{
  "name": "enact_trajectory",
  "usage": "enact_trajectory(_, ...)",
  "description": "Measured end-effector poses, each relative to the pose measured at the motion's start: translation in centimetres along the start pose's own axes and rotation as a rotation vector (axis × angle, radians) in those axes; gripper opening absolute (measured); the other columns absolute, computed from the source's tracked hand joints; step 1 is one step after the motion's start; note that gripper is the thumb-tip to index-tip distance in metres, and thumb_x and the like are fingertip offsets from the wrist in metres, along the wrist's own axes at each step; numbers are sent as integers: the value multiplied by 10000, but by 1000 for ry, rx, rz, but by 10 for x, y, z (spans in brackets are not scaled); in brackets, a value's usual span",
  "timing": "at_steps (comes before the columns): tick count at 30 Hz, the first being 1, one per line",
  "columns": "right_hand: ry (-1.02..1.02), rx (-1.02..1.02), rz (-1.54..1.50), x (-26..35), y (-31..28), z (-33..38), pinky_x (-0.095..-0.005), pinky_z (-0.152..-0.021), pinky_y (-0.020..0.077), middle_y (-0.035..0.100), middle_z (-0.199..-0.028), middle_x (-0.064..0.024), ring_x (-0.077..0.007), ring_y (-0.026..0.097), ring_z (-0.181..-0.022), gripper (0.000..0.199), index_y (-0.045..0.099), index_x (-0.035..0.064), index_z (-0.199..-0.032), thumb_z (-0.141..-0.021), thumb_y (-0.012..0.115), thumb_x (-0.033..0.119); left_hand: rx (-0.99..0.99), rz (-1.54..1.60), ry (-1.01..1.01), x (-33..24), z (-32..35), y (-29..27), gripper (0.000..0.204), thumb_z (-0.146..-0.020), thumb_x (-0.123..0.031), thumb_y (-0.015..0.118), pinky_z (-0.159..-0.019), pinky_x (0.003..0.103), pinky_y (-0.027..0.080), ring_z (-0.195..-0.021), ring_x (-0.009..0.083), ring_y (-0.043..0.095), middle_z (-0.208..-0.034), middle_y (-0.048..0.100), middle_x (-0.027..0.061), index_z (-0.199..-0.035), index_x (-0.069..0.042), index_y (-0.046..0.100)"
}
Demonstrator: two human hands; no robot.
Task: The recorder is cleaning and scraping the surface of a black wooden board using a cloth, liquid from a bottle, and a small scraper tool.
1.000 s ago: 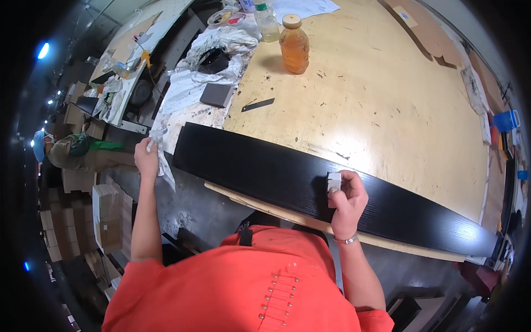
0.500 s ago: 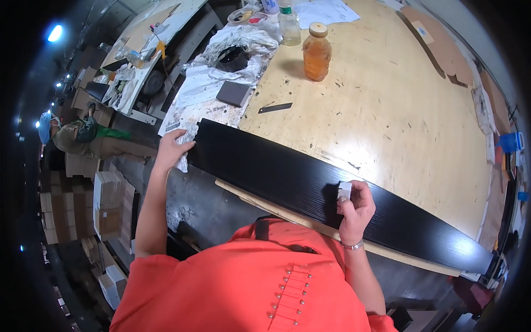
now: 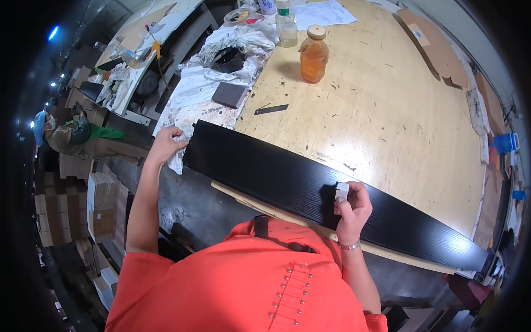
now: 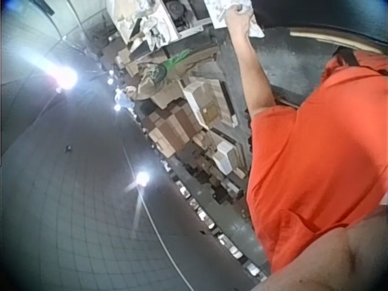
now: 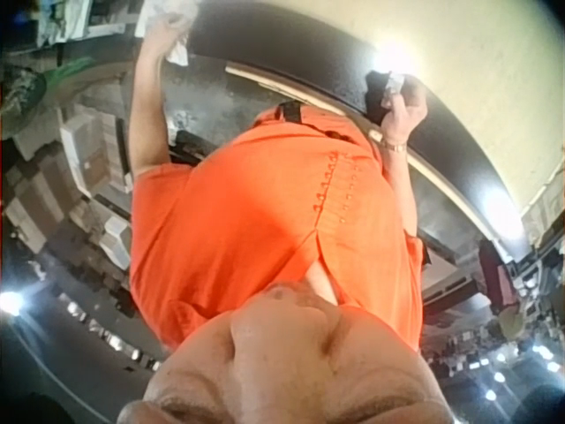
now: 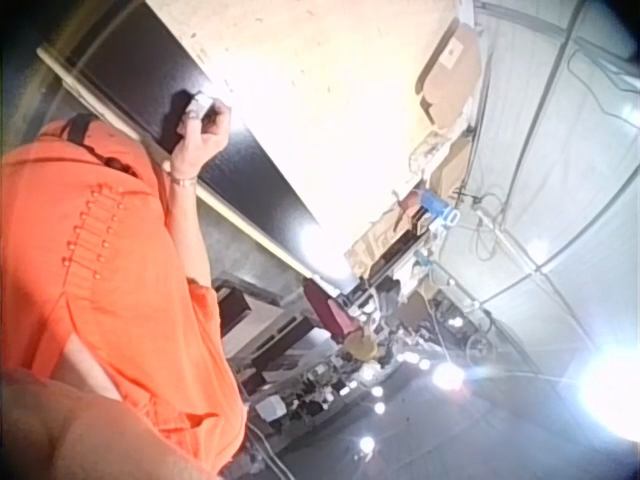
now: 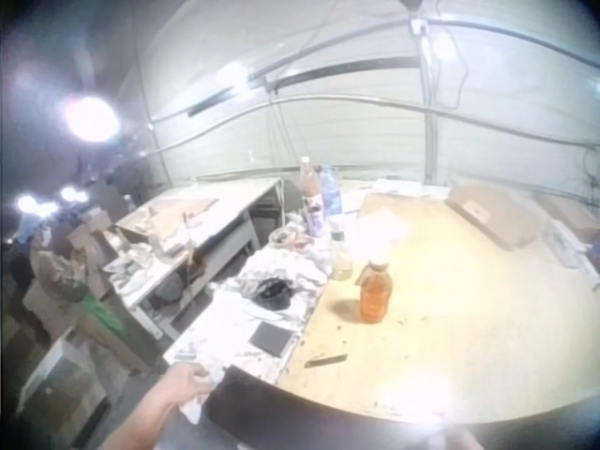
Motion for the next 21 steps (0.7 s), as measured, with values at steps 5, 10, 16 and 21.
enact_trajectory(5,-9,-20,-1,2,1,0,-187,-467,392,579,-757,-16,-52,507,-574,271,577,-30,-1091,-828,552,27,-19,88,-7,4,2,2,415,-670,-109,808,-785,338,504,-826,250,674,-869,698,222,-975,129,655)
enact_trajectory(10,-1,-12,-19,2,-1,1,-194,-481,394,592,-788,-32,-60,509,-570,232,581,-22,-1046,-821,572,33,-9,120,-17,14,-1,3,398,-661,-86,805,-805,333,497,-856,237,667,-889,697,214,-966,122,658)
enact_trajectory(16,-9,-7,-17,-1,-1,1,-192,-473,396,578,-750,-20,-58,498,-555,283,580,-35,-1097,-825,549,35,-445,5,142,-54,28,-10,320,-810,-159,741,-854,388,517,-955,339,677,-1015,700,194,-1055,38,679)
enact_trajectory(21,-13,-18,-55,1,-2,2,-192,-485,411,597,-774,-33,-65,522,-563,246,586,-27,-1059,-821,574,36,-85,135,719,-255,91,122,261,-818,-247,747,-754,421,517,-881,318,627,-929,623,112,-1008,-87,663)
Point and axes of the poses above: each hand's wrist, its own z-axis away from the middle knuckle, its own y-axis out of the palm, x = y × z, the point moved 7 cm from there along -z, towards the middle knuckle
